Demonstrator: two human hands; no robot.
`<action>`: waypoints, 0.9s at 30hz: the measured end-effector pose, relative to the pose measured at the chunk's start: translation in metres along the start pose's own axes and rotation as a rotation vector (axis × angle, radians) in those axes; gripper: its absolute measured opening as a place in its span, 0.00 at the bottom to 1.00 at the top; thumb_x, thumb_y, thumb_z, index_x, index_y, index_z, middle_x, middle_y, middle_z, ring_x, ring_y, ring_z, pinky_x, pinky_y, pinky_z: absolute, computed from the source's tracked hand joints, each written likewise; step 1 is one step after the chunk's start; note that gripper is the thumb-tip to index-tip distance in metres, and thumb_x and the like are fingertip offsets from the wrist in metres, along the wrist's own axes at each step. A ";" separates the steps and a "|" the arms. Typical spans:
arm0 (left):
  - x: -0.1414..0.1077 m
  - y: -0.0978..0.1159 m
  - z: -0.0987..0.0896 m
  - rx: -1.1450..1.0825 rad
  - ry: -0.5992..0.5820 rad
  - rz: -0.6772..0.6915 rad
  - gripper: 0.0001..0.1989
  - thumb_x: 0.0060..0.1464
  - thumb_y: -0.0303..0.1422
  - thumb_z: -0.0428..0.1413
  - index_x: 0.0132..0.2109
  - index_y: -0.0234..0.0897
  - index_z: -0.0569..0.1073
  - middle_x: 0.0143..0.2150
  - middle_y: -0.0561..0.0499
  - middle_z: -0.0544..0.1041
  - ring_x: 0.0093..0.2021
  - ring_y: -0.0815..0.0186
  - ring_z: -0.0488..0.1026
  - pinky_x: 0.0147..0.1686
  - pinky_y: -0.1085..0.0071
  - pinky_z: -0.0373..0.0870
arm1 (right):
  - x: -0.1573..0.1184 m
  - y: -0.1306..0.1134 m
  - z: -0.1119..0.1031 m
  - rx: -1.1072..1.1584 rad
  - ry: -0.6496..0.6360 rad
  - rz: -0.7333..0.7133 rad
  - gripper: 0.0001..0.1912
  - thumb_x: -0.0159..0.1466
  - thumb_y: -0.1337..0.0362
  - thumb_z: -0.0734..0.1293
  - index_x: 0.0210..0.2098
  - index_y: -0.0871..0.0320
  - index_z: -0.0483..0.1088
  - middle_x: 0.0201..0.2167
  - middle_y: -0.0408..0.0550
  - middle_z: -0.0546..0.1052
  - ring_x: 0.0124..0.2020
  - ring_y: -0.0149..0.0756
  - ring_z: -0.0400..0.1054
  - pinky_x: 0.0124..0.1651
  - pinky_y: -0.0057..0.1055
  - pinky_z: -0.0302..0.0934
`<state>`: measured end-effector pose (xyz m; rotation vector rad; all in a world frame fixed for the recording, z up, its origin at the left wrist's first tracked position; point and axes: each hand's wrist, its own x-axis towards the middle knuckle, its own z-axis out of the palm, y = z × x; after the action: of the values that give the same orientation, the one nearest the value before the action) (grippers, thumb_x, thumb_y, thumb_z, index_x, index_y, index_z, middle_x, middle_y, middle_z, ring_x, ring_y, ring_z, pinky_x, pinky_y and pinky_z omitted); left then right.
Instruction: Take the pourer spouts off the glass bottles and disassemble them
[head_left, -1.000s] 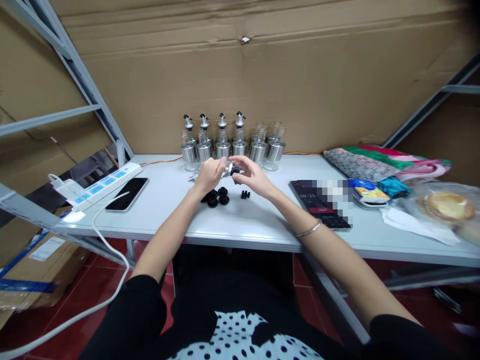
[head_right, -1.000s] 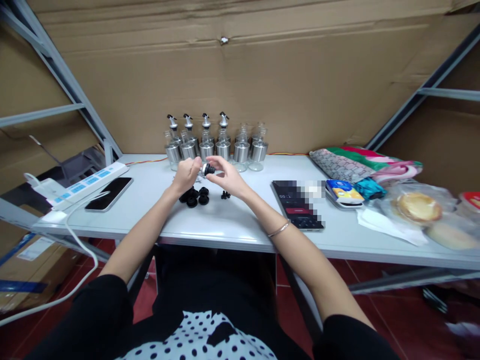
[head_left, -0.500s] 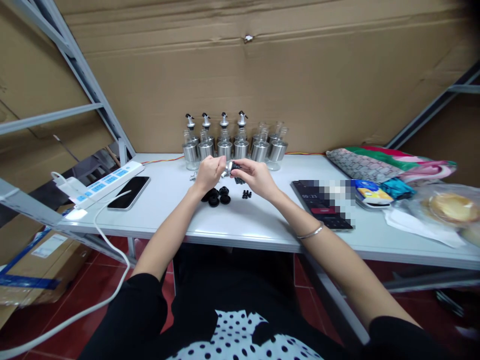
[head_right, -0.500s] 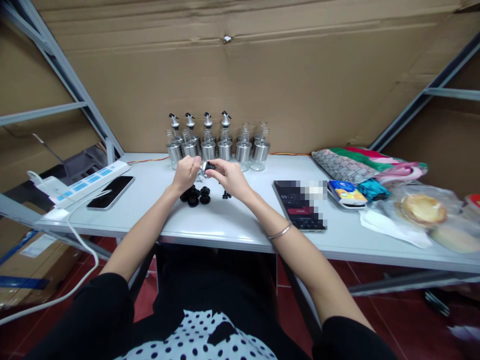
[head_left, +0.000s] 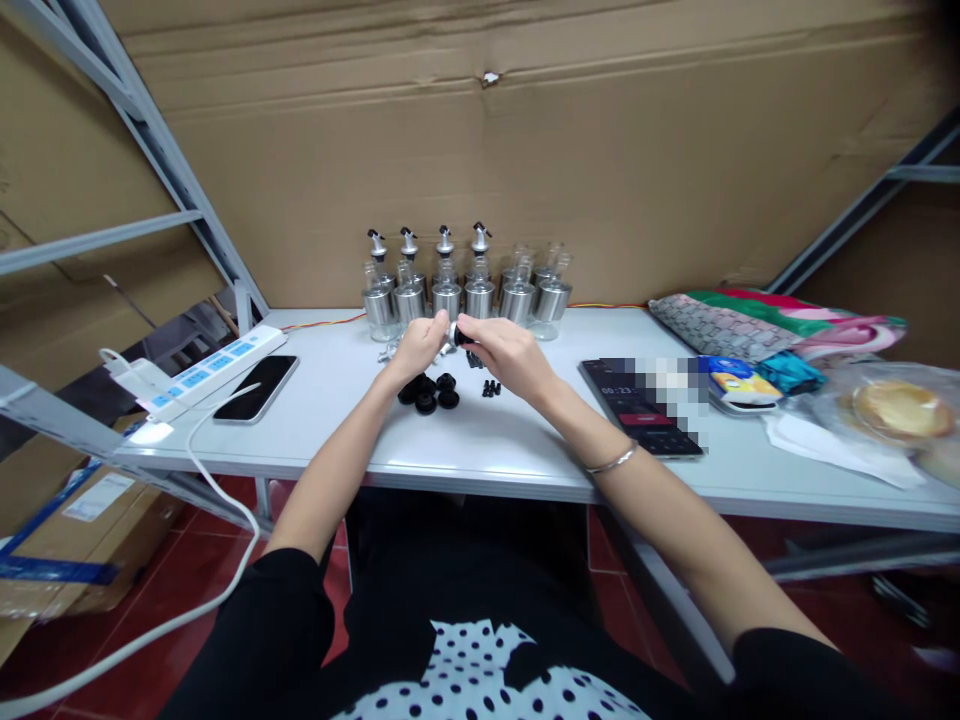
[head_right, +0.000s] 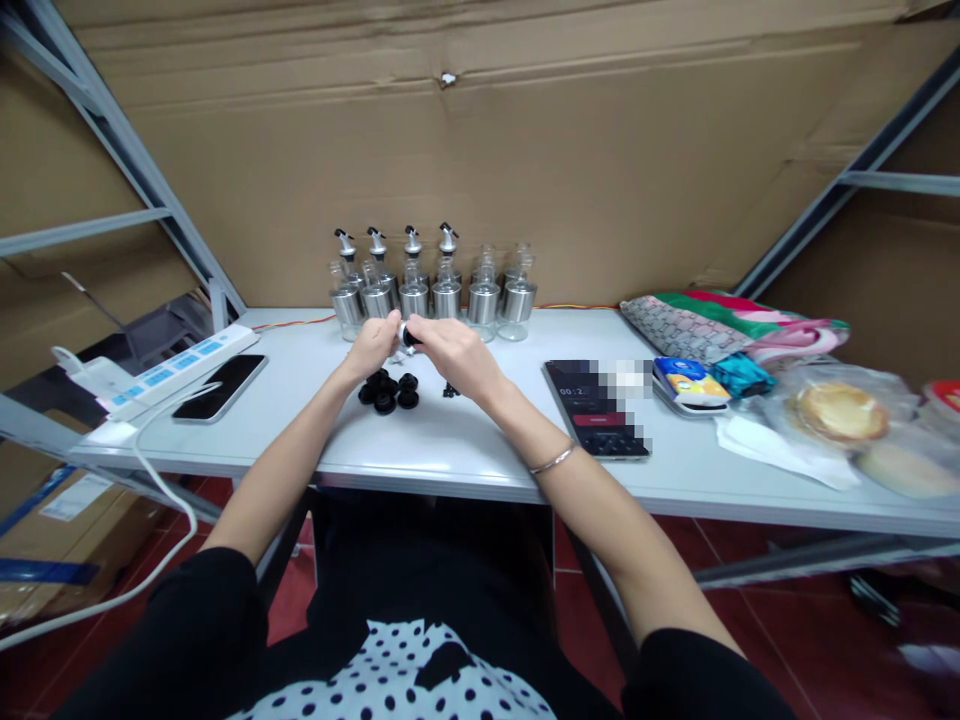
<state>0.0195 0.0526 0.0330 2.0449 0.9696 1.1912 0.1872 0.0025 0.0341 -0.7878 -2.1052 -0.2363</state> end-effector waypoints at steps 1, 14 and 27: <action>0.000 0.000 0.000 -0.022 -0.013 -0.008 0.31 0.55 0.59 0.36 0.18 0.39 0.52 0.14 0.57 0.51 0.17 0.74 0.49 0.20 0.72 0.49 | 0.001 -0.001 -0.001 0.009 -0.003 -0.011 0.13 0.66 0.66 0.60 0.47 0.57 0.72 0.50 0.55 0.76 0.52 0.41 0.70 0.54 0.42 0.64; -0.007 0.005 -0.006 0.461 0.191 0.447 0.30 0.62 0.51 0.27 0.21 0.39 0.55 0.17 0.53 0.62 0.20 0.69 0.56 0.30 0.67 0.56 | 0.009 -0.012 0.007 1.041 -0.099 0.741 0.23 0.53 0.47 0.70 0.38 0.60 0.71 0.37 0.50 0.79 0.38 0.39 0.76 0.43 0.37 0.73; -0.006 0.009 -0.004 0.192 0.130 0.199 0.30 0.59 0.55 0.33 0.18 0.39 0.52 0.15 0.56 0.54 0.18 0.72 0.53 0.23 0.70 0.51 | 0.000 -0.003 0.003 0.103 0.001 0.181 0.14 0.62 0.60 0.65 0.45 0.59 0.72 0.40 0.53 0.79 0.40 0.41 0.75 0.45 0.36 0.69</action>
<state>0.0164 0.0431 0.0385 2.2819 0.9923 1.3968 0.1834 0.0013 0.0324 -0.9089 -2.0136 -0.0307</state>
